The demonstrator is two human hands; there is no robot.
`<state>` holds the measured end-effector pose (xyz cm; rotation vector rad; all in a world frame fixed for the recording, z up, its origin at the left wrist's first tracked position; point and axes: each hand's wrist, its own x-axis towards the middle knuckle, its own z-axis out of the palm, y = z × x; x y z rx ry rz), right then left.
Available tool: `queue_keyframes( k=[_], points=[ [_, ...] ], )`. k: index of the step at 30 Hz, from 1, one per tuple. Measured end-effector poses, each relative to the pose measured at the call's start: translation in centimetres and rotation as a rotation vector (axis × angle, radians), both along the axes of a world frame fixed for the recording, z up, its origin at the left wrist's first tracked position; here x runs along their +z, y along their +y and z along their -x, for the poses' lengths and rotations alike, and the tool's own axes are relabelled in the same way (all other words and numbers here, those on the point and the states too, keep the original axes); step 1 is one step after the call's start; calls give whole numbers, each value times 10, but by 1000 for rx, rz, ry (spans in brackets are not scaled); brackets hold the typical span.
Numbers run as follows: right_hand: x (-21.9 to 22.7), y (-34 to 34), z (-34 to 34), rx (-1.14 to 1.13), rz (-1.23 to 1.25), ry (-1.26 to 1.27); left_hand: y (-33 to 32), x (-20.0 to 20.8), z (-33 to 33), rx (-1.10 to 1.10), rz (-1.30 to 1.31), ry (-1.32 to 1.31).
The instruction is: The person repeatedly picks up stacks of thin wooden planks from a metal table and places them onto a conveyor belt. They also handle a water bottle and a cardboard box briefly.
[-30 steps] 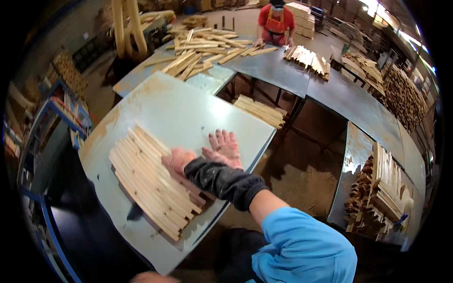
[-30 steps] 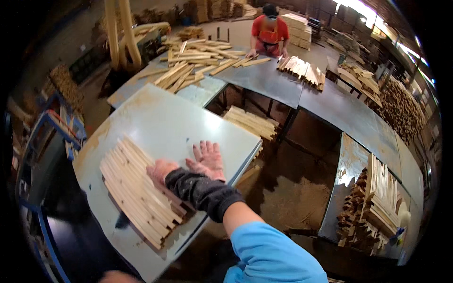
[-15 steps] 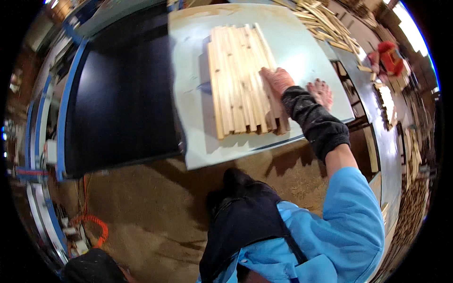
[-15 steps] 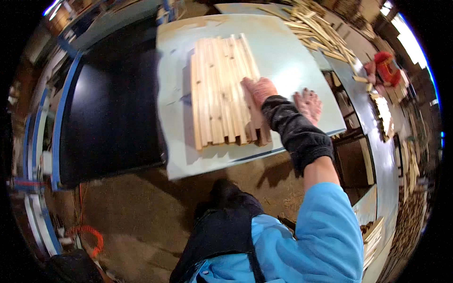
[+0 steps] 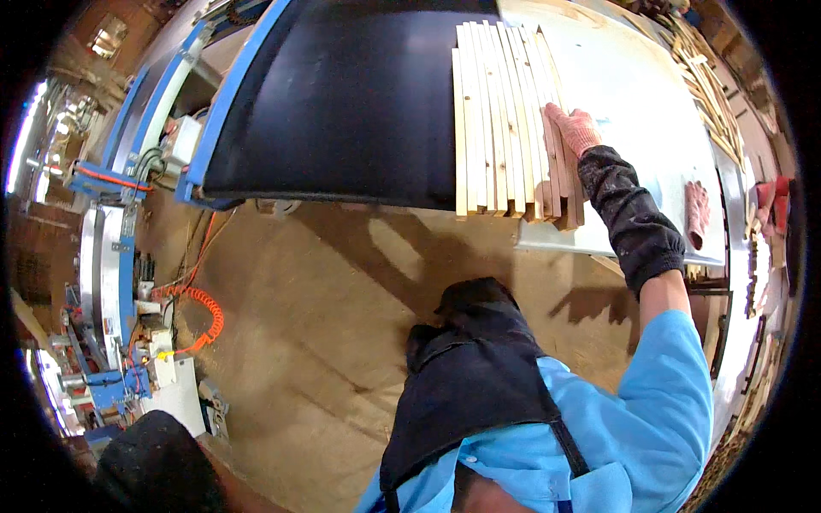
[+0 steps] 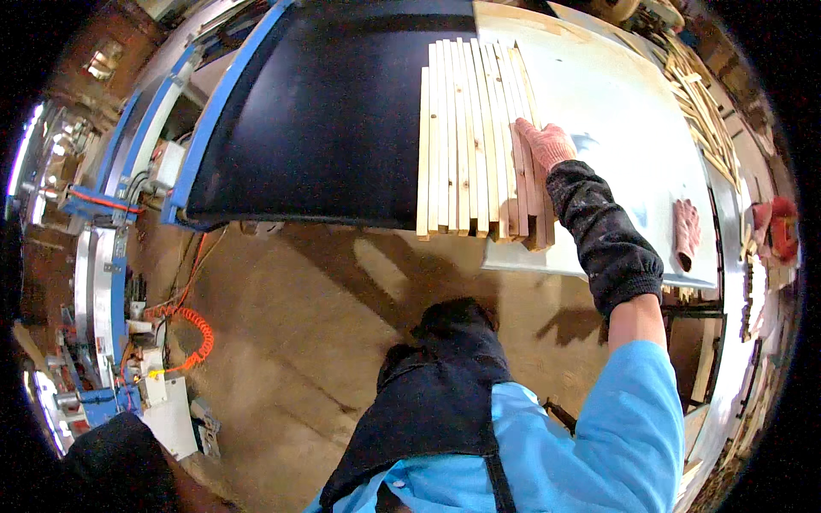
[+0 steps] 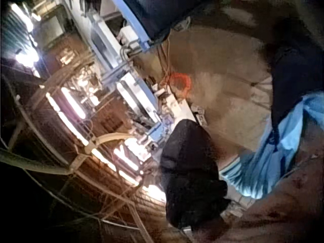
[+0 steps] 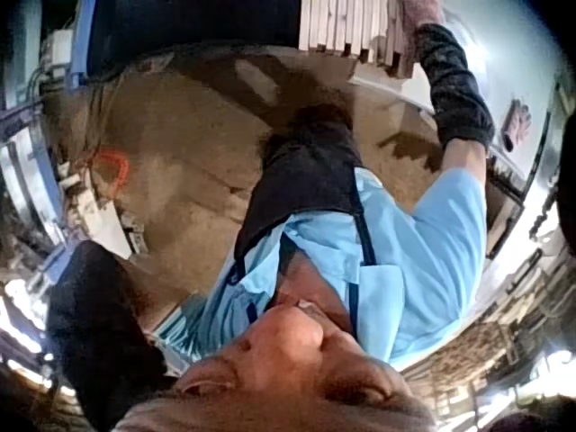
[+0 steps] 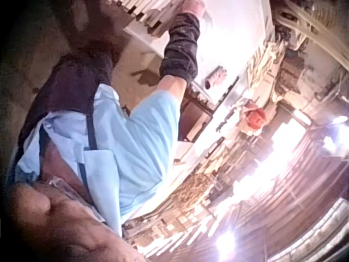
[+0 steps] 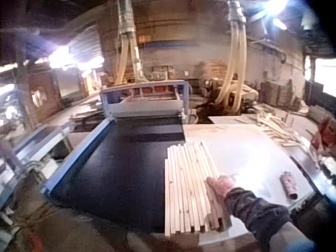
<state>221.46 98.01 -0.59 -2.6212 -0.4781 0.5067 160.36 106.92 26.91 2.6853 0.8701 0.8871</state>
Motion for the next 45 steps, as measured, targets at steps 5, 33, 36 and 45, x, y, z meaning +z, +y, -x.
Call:
queue_keyframes(
  k=[5,33,36,45],
  points=[
    [0,6,3,101,-84,8,-46,-1,-19,112,-7,48],
    [-12,27,-21,498,-337,142,-212,-51,-199,303,-3,225],
    [-26,9,-36,638,-368,81,-202,-58,-189,266,1,209],
    [-32,-71,-22,450,-663,146,-159,-73,-154,64,24,171]
  ],
)
